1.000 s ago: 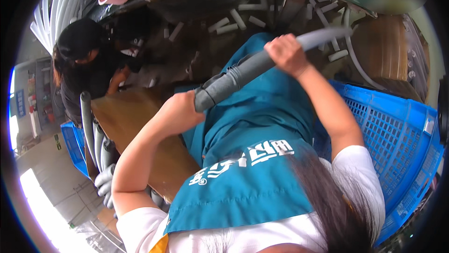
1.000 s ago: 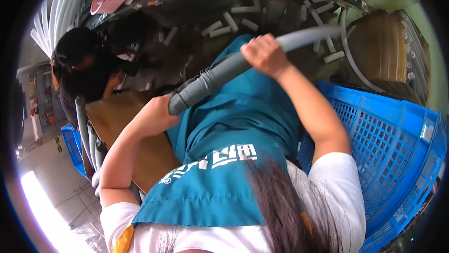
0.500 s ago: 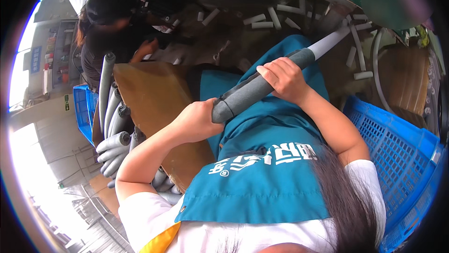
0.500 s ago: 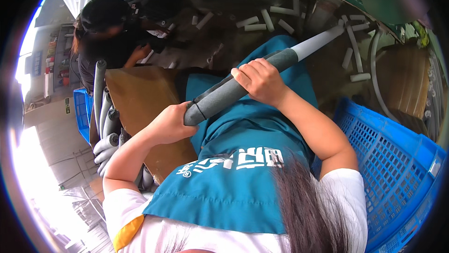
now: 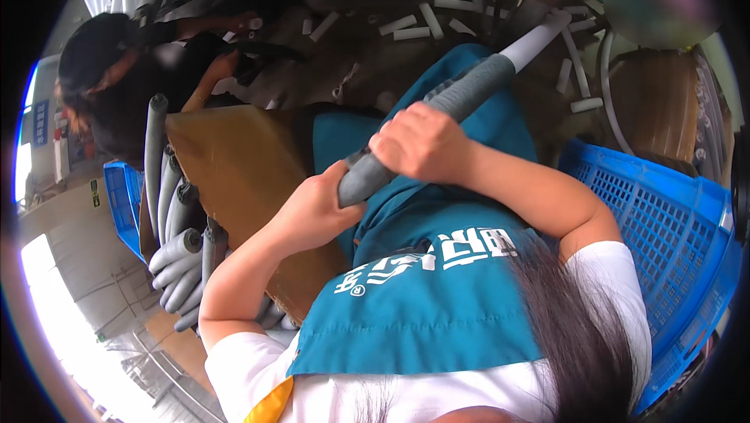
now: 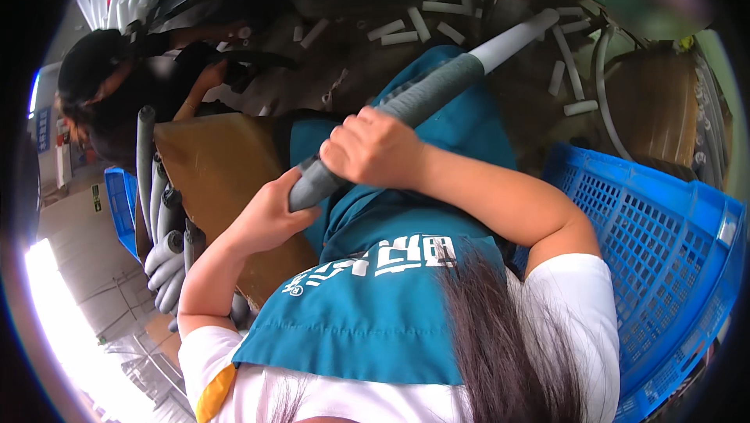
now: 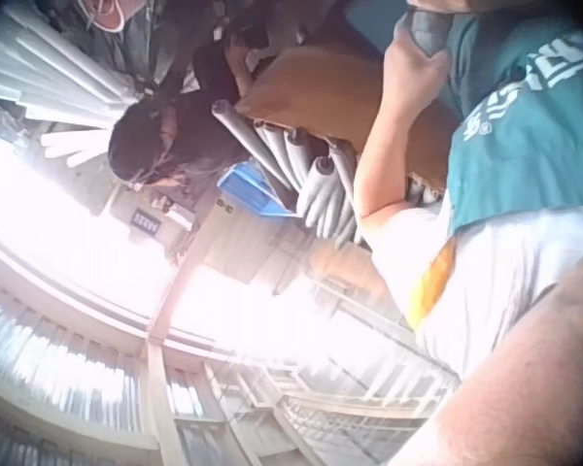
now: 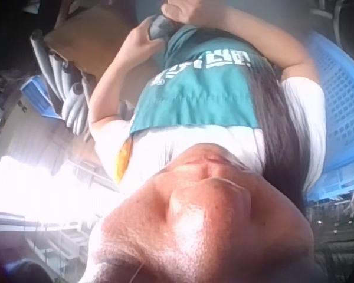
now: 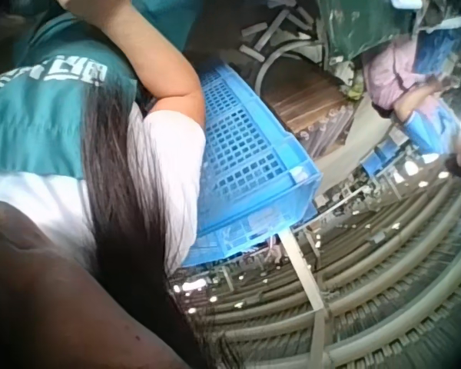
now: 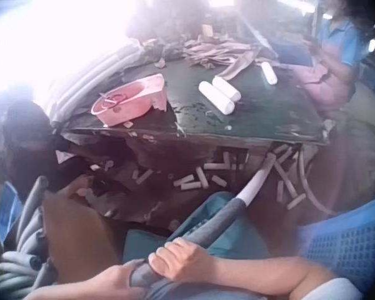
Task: The person repeatedly inserts white foam cylinders into gray fabric sleeves, ties off the ends with string, and trims excess string with scissors. The finished units are placed into a blue crate. The person also handles loose strings and small cut pieces on the workbench.
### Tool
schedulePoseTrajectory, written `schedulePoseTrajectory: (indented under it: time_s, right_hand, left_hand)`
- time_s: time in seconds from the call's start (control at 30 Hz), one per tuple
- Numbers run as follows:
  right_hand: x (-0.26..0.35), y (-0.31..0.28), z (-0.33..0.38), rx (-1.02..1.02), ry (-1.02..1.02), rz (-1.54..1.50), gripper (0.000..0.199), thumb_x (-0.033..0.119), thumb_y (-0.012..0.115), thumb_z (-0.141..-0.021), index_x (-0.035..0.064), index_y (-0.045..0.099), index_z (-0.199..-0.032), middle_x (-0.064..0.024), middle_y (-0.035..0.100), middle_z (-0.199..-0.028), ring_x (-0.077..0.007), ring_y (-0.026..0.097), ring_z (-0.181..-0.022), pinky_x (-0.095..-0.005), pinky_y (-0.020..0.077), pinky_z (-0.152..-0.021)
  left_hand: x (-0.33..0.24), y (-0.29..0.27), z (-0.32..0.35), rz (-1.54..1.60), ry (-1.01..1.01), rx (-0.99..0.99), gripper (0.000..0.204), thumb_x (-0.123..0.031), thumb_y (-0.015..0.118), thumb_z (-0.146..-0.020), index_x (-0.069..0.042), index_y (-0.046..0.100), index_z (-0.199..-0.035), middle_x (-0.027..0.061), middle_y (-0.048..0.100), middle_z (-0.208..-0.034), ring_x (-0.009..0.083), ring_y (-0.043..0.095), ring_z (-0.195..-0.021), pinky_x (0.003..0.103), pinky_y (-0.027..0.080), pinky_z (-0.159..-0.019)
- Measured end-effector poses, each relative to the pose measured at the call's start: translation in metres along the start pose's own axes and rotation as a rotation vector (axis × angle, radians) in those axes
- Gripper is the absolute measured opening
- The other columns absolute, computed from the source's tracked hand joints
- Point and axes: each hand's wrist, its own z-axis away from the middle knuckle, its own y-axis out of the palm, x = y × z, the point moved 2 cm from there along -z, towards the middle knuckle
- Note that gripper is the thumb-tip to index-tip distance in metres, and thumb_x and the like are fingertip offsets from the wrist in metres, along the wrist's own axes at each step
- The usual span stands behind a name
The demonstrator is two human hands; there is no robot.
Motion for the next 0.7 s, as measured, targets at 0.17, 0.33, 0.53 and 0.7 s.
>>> schedulePoseTrajectory:
  time_s: [0.17,0.33,0.53,0.7]
  right_hand:
    - [-0.044,-0.006,0.031,-0.048,0.014,0.096,0.010,0.014,0.065,-0.082,0.0094,0.057,-0.080,-0.0067,0.061,-0.071,-0.0191,0.064,-0.067,-0.0299,0.0526,-0.069]
    - [-0.027,-0.003,0.008,-0.044,0.005,0.093,0.010,0.016,0.062,-0.084,0.0098,0.057,-0.079,-0.0055,0.060,-0.070,-0.0195,0.064,-0.069,-0.0306,0.0507,-0.071]
    - [0.004,-0.002,-0.013,0.027,-0.036,-0.080,0.029,0.018,0.065,-0.080,0.0069,0.057,-0.106,-0.0068,0.061,-0.074,-0.0227,0.064,-0.068,-0.0371,0.0522,-0.075]
    - [-0.046,-0.017,0.021,0.116,0.062,0.075,0.017,0.012,0.066,-0.079,0.0066,0.062,-0.095,-0.0104,0.062,-0.075,-0.0259,0.065,-0.069,-0.0355,0.0559,-0.069]
  left_hand:
    - [0.030,-0.010,0.021,0.023,0.090,0.007,0.049,-0.022,0.072,-0.076,-0.004,0.056,-0.118,0.0130,0.063,-0.091,0.0209,0.062,-0.079,0.031,0.049,-0.072]
    - [0.023,-0.017,0.016,-0.219,0.047,0.003,0.053,-0.025,0.073,-0.072,-0.003,0.057,-0.117,0.0216,0.067,-0.091,0.0339,0.066,-0.085,0.039,0.050,-0.079]
    - [0.025,-0.006,-0.012,-0.130,0.065,0.065,0.045,-0.022,0.073,-0.068,0.002,0.057,-0.103,0.0206,0.065,-0.082,0.0338,0.064,-0.076,0.038,0.051,-0.072]
    - [0.015,-0.012,0.002,-0.134,0.111,0.055,0.036,-0.015,0.069,-0.071,0.000,0.057,-0.101,0.0139,0.062,-0.082,0.0259,0.060,-0.074,0.035,0.048,-0.073]
